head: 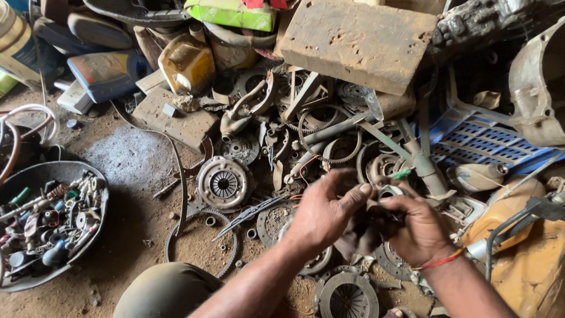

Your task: The person sits on the floor and uses a dark cloth to wipe and clean various small mechanical parts, including gears and circular metal components, picked from a cluttered pile on the ground.

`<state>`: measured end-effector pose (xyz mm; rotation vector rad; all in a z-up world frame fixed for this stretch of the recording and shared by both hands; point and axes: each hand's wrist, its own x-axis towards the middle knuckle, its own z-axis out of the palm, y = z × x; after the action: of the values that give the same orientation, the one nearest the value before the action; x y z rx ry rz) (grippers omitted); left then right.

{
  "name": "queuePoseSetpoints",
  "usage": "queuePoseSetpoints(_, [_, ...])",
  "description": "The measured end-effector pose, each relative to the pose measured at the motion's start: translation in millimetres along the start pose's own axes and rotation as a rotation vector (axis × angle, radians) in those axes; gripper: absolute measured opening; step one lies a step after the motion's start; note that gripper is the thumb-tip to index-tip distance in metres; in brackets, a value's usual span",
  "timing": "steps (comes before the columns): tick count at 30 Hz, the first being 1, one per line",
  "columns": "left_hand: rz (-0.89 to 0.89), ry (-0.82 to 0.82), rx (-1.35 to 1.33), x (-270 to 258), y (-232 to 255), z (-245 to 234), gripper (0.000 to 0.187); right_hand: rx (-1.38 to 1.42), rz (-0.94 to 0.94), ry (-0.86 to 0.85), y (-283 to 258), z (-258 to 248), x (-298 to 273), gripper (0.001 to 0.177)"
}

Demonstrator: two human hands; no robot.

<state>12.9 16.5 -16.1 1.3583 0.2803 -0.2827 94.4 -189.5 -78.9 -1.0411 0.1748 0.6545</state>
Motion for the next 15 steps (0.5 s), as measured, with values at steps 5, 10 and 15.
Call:
queuePoseSetpoints(5, [-0.111, 0.09, -0.274, 18, -46, 25, 0.072, -0.039, 0.1, 0.07, 19, 6, 2, 0.038])
queuePoseSetpoints(10, [-0.122, 0.205, -0.247, 39, -61, 15, 0.061, -0.01, 0.037, 0.176, 26, 10, 10, 0.022])
queuePoseSetpoints(15, [-0.123, 0.354, 0.269, 78, -63, -26, 0.061, -0.327, 0.089, 0.103, 66, -21, 40, 0.014])
